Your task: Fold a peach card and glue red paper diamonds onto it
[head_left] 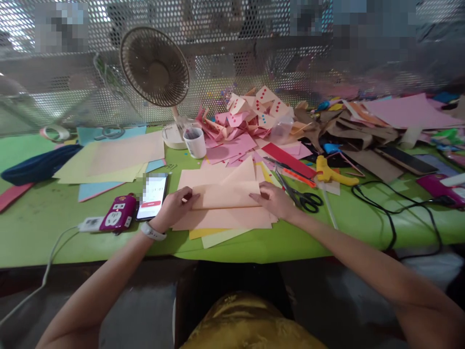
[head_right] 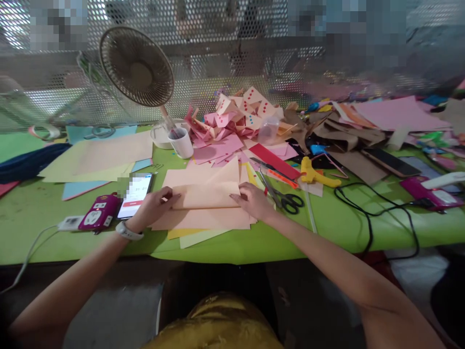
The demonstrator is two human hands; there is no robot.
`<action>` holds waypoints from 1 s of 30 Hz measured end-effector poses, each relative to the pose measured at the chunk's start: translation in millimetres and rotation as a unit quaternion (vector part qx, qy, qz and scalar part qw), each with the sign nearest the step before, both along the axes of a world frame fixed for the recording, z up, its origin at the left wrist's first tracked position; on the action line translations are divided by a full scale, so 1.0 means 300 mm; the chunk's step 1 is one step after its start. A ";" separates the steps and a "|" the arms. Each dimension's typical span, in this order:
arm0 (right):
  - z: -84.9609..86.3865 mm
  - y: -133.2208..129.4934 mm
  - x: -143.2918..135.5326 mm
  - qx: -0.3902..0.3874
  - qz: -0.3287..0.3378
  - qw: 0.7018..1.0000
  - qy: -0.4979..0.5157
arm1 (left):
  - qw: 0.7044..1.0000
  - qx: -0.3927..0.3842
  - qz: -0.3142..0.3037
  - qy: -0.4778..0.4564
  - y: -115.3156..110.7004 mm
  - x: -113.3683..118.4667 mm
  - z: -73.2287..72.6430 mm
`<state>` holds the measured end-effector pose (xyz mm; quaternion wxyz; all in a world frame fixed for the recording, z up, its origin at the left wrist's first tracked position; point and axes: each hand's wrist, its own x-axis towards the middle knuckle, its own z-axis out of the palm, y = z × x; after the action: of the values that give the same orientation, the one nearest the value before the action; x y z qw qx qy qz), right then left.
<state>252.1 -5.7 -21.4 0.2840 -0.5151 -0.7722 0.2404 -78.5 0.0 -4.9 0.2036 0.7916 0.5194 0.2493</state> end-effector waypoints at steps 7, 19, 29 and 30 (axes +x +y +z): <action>-0.032 0.007 -0.026 0.090 -0.054 0.990 -0.095 | 0.998 0.001 0.035 0.051 0.024 0.018 -0.021; -0.052 0.022 -0.034 0.123 -0.084 0.979 -0.137 | 0.996 -0.038 0.058 0.047 0.043 0.032 -0.010; -0.036 0.009 -0.048 0.107 -0.103 0.979 -0.139 | 0.967 0.228 0.040 0.103 0.002 0.051 0.044; -0.036 0.009 -0.048 0.105 -0.103 0.979 -0.141 | 0.963 0.238 -0.044 0.115 -0.008 0.067 0.052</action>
<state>237.6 -3.0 -32.3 0.2482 -0.5875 -0.7684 0.0528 -58.4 -2.4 10.5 -0.0412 0.8626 0.4296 0.2638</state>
